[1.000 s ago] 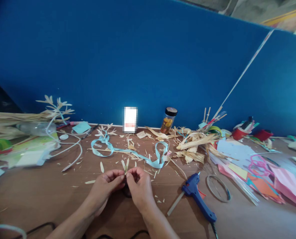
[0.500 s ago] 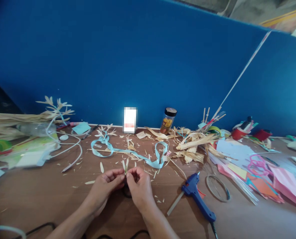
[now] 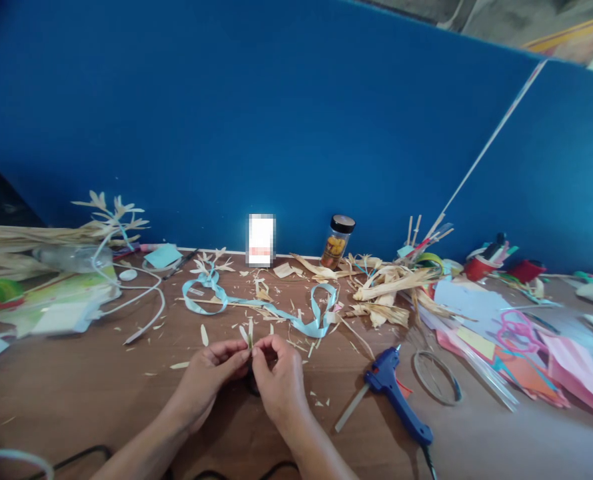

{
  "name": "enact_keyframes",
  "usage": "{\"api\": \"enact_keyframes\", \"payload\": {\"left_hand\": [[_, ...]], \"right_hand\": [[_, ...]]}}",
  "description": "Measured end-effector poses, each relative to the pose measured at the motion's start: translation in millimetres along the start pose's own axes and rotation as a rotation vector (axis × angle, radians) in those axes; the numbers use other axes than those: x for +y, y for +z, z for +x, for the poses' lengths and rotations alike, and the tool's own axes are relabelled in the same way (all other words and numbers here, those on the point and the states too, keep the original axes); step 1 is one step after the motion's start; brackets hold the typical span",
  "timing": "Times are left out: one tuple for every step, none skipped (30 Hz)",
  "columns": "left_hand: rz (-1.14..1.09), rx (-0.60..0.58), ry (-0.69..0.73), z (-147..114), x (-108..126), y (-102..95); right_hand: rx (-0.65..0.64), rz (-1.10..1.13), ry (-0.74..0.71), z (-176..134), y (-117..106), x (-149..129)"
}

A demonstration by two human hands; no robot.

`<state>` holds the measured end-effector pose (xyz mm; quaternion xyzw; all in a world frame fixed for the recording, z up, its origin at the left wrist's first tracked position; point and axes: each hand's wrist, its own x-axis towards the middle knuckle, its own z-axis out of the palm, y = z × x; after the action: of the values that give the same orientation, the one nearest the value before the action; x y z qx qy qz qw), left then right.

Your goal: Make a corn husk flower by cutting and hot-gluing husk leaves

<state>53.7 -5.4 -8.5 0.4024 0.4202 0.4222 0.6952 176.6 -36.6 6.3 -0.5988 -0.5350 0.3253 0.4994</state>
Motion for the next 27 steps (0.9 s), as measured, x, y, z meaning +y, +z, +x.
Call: {"api": "enact_keyframes", "payload": {"left_hand": [[-0.012,-0.002,-0.002,-0.3,0.4,0.3],[-0.026,-0.002,-0.005,-0.5,0.8,0.6],[-0.037,-0.001,-0.01,-0.8,1.2,0.9],[-0.046,0.0,-0.017,-1.0,1.5,1.2],[-0.051,0.001,-0.025,-1.1,1.9,1.5],[-0.053,0.001,-0.038,-1.2,2.3,1.8],[-0.054,0.001,-0.048,-1.2,2.7,2.1],[-0.054,0.002,-0.058,-1.2,3.0,2.3],[-0.053,0.003,-0.066,-1.1,3.3,2.6],[-0.051,0.004,-0.07,-1.1,3.5,2.8],[-0.048,0.007,-0.073,-1.1,3.6,2.9],[-0.045,0.006,-0.073,-1.2,3.6,3.0],[-0.042,0.005,-0.072,-1.3,3.6,3.0],[-0.04,0.002,-0.071,-1.5,3.5,3.0],[-0.038,-0.001,-0.069,-1.6,3.4,2.9],[-0.036,-0.003,-0.068,-1.7,3.3,2.9],[-0.034,-0.006,-0.065,-1.7,3.2,2.9],[-0.032,-0.009,-0.062,-1.7,3.3,3.0],[-0.031,-0.007,-0.058,-1.7,3.4,3.0],[-0.03,-0.006,-0.056,-1.7,3.6,3.1],[-0.029,-0.003,-0.053,-1.8,4.0,3.3],[-0.026,0.002,-0.054,-1.9,4.5,3.5],[-0.02,0.009,-0.058,-2.1,5.0,3.7],[-0.012,0.011,-0.062,-2.4,5.6,4.0],[-0.004,0.009,-0.064,-2.7,6.1,4.2],[0.005,0.002,-0.064,-2.9,6.4,4.5],[0.015,-0.008,-0.065,-3.1,6.6,4.8]], "right_hand": [[-0.001,-0.003,-0.002,-0.3,0.2,0.0],[-0.002,-0.007,-0.004,-0.6,0.3,0.0],[-0.003,-0.01,-0.006,-0.9,0.2,0.0],[-0.004,-0.013,-0.006,-1.3,0.2,0.0],[-0.001,-0.016,-0.007,-1.6,0.0,0.0],[0.001,-0.019,-0.006,-1.9,-0.1,0.1],[0.002,-0.021,-0.006,-2.1,-0.1,0.1],[0.003,-0.022,-0.005,-2.2,-0.2,0.1],[0.006,-0.025,-0.004,-2.3,-0.1,0.0],[0.008,-0.026,-0.002,-2.3,-0.1,-0.1],[0.011,-0.024,-0.001,-2.2,0.0,-0.3],[0.011,-0.021,0.0,-2.1,0.0,-0.6],[0.009,-0.015,0.001,-1.9,-0.1,-0.9],[0.007,-0.01,0.002,-1.6,-0.2,-1.3],[0.004,-0.005,0.002,-1.4,-0.4,-1.8],[0.002,-0.004,0.003,-1.3,-0.6,-2.4],[0.002,-0.005,0.004,-1.2,-0.8,-2.9],[0.002,-0.006,0.006,-1.2,-1.0,-3.4],[0.0,-0.005,0.008,-1.3,-1.1,-3.7],[-0.002,-0.001,0.008,-1.3,-1.1,-3.6],[-0.003,0.006,0.007,-1.3,-1.0,-3.2],[-0.004,0.018,0.006,-1.1,-0.8,-2.4],[-0.004,0.04,0.009,-0.8,-0.5,-1.1],[-0.003,0.07,0.019,-0.2,-0.2,0.5],[-0.007,0.107,0.04,0.6,0.1,2.3],[-0.01,0.147,0.072,1.5,0.4,4.2],[-0.015,0.188,0.113,2.4,0.6,6.1]]}}
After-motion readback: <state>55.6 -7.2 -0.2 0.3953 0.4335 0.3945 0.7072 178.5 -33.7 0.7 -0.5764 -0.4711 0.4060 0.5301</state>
